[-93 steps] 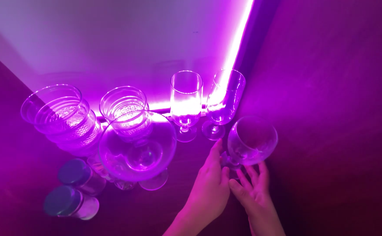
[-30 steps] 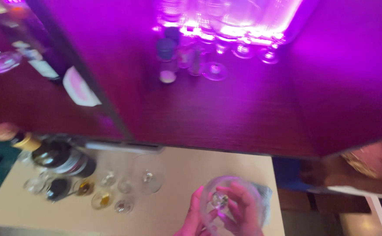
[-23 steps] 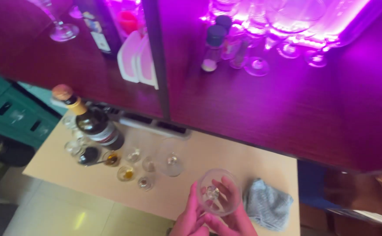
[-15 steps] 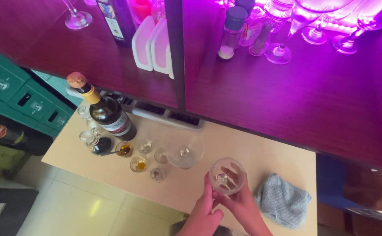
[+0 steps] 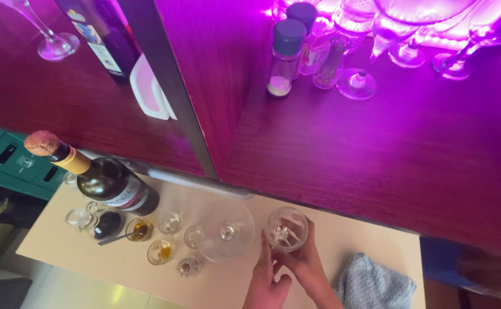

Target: Wiping down items and organizing various glassware and bottles in a bar service area.

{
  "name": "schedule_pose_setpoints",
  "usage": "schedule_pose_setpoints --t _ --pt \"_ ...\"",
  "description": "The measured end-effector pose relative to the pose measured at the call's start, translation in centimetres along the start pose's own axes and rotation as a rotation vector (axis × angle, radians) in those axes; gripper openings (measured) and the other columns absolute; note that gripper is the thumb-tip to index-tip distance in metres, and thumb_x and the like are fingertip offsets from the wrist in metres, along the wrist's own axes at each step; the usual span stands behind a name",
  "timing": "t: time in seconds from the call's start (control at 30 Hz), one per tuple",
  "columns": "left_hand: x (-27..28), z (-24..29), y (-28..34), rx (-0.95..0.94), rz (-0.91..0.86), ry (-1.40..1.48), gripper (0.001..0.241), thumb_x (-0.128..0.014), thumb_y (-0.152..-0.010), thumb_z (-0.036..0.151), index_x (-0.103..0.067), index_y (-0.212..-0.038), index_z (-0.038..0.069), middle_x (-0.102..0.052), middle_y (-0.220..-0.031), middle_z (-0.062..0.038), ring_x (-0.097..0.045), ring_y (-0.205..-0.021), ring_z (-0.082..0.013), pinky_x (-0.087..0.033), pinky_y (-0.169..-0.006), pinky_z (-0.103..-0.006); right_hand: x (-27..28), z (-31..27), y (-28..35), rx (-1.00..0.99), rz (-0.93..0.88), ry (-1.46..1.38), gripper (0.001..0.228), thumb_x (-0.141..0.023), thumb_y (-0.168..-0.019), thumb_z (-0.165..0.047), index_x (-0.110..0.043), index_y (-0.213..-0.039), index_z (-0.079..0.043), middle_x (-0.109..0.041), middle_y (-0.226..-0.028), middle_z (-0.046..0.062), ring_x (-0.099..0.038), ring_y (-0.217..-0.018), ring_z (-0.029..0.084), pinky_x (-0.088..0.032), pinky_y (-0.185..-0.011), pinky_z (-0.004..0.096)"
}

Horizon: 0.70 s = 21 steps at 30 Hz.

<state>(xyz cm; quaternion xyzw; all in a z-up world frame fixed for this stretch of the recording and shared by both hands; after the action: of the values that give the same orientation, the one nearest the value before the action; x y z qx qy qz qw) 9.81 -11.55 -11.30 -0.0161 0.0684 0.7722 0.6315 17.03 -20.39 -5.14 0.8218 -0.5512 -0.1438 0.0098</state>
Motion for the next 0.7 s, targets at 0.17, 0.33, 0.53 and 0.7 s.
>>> schedule_pose_setpoints --t 0.17,0.33,0.53,0.7 --pt "0.3 0.7 0.1 0.059 0.004 -0.017 0.112 -0.057 -0.073 -0.012 0.009 -0.161 0.010 -0.058 -0.137 -0.014 -0.061 -0.132 -0.0240 -0.052 -0.112 -0.0383 -0.2 1.0 -0.3 -0.011 -0.004 -0.025 0.090 -0.069 -0.077 0.008 -0.022 -0.151 -0.013 -0.043 -0.149 0.020 -0.067 -0.114 0.036 -0.068 -0.059 0.041" --pt "0.6 0.1 -0.3 0.040 0.048 0.047 0.110 -0.055 -0.072 -0.014 0.005 -0.162 0.010 -0.057 -0.139 -0.014 -0.062 -0.131 -0.0248 -0.053 -0.111 -0.0373 0.0 1.6 -0.4 0.033 0.008 -0.012 0.088 -0.070 -0.079 0.006 -0.023 -0.150 -0.012 -0.043 -0.151 0.020 -0.064 -0.122 0.033 -0.067 -0.069 0.038" --pt "0.1 -1.9 -0.4 0.018 0.046 0.156 0.113 -0.057 -0.073 -0.015 0.011 -0.160 0.010 -0.046 -0.152 -0.016 -0.055 -0.137 -0.0276 -0.053 -0.109 -0.0378 -0.3 1.5 -0.3 -0.018 0.060 -0.014 0.088 -0.071 -0.078 0.005 -0.025 -0.150 -0.014 -0.046 -0.151 0.018 -0.064 -0.120 0.033 -0.064 -0.072 0.038" --pt "-0.1 -4.2 0.6 -0.008 0.047 0.131 0.114 -0.057 -0.075 -0.012 0.018 -0.158 0.011 -0.033 -0.163 -0.017 -0.041 -0.150 -0.0285 -0.051 -0.111 -0.0384 0.3 1.9 -0.1 0.007 0.044 0.008 0.092 -0.074 -0.076 0.004 -0.024 -0.151 -0.014 -0.044 -0.152 0.018 -0.060 -0.126 0.033 -0.064 -0.081 0.039"
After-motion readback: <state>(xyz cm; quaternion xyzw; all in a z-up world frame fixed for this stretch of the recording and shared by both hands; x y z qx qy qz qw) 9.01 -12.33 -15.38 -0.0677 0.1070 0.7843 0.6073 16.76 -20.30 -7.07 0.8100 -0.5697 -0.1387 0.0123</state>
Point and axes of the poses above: each hand's wrist, its own y-axis away from the middle knuckle, its own x-axis out of the back of the hand, z = x × y, the point moved 5 cm from there along -y, towards the middle knuckle
